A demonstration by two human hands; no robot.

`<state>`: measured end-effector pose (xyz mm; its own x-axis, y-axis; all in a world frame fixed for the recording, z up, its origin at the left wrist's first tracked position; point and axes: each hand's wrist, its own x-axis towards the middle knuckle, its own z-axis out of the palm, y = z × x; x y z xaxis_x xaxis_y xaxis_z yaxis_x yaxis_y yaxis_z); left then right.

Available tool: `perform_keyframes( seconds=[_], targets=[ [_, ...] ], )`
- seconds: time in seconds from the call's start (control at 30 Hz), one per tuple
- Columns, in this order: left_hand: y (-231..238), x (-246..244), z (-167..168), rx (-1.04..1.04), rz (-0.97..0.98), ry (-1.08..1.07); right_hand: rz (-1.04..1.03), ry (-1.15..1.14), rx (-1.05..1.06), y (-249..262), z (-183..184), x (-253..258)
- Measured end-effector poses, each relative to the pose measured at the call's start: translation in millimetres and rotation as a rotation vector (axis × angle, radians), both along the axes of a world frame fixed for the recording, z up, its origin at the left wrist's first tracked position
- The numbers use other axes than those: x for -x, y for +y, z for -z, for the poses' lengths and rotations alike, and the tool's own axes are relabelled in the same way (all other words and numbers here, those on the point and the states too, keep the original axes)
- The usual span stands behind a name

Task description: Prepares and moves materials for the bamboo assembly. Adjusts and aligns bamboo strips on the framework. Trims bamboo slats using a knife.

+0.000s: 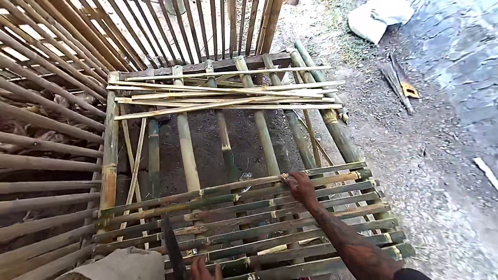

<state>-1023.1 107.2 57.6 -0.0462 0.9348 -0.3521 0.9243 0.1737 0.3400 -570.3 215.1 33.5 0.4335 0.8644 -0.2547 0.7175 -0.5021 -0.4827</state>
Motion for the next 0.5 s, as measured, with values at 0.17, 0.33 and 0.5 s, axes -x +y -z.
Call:
perform_keyframes(
  seconds=[0.17, 0.33, 0.5],
  targets=[
    [113, -92, 7, -0.110, 0.265, -0.065, 0.061, -0.107, 0.034, 35, 29, -97],
    [278, -208, -4, -0.101, 0.425, -0.049, 0.043, -0.178, -0.079, 28, 62, -133],
    [434, -291, 24, -0.212, 0.558, 0.087, 0.057, -0.211, -0.133, 27, 71, -130]
  ],
)
